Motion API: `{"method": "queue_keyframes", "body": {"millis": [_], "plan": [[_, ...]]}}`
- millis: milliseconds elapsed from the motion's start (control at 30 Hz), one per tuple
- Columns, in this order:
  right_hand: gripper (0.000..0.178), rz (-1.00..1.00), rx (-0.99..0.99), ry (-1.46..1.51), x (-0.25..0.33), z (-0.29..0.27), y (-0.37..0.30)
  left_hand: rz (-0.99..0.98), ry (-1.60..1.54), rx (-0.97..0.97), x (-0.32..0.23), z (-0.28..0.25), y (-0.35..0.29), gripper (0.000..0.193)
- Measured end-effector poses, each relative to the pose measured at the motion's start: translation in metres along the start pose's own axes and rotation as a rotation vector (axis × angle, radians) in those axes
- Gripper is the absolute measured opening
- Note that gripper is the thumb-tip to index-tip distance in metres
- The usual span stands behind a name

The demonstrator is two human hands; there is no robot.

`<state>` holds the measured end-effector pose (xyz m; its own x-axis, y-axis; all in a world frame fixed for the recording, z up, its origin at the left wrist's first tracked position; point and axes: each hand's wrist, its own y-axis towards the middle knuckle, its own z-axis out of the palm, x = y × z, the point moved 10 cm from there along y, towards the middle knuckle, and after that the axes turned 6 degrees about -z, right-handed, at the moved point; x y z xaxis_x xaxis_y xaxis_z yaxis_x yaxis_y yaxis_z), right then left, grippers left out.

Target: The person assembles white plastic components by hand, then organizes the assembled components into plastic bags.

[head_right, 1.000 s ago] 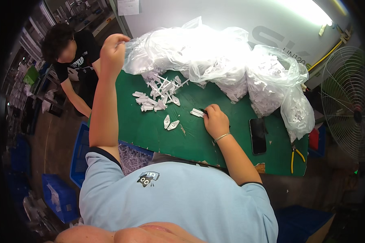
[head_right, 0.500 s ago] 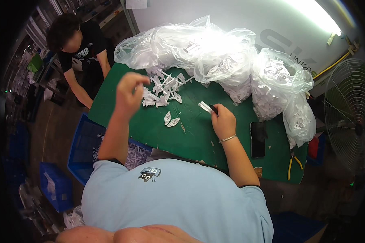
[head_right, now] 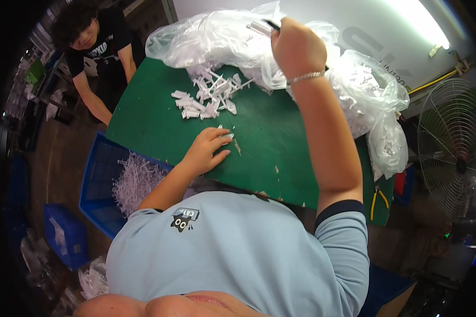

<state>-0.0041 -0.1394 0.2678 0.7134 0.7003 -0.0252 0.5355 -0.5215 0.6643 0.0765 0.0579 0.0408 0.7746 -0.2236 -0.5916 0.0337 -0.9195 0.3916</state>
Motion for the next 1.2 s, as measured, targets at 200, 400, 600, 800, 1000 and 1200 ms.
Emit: {"method": "queue_keyframes", "body": {"millis": [200,400,600,800,1000,1200], "plan": [[0.013,-0.071,-0.134,0.528,0.032,-0.019,-0.056,-0.002,-0.100,0.087,0.005,-0.006,0.005,0.025],[0.018,-0.130,0.382,0.689,0.065,0.059,-0.136,0.067,0.061,-0.018,0.006,-0.051,0.060,0.025],[0.022,-0.082,0.576,0.463,0.051,0.122,-0.197,0.111,0.363,-0.071,0.057,-0.046,0.146,0.047],[0.022,0.064,0.486,0.482,0.026,0.125,-0.226,-0.131,0.500,0.211,0.095,-0.003,0.163,0.043],[0.019,0.067,0.322,0.471,0.019,0.118,-0.236,0.015,0.420,-0.009,0.073,-0.035,0.157,0.015],[0.018,0.084,0.288,0.469,0.017,0.114,-0.234,0.079,0.358,-0.115,0.019,-0.088,0.135,0.012]]}}
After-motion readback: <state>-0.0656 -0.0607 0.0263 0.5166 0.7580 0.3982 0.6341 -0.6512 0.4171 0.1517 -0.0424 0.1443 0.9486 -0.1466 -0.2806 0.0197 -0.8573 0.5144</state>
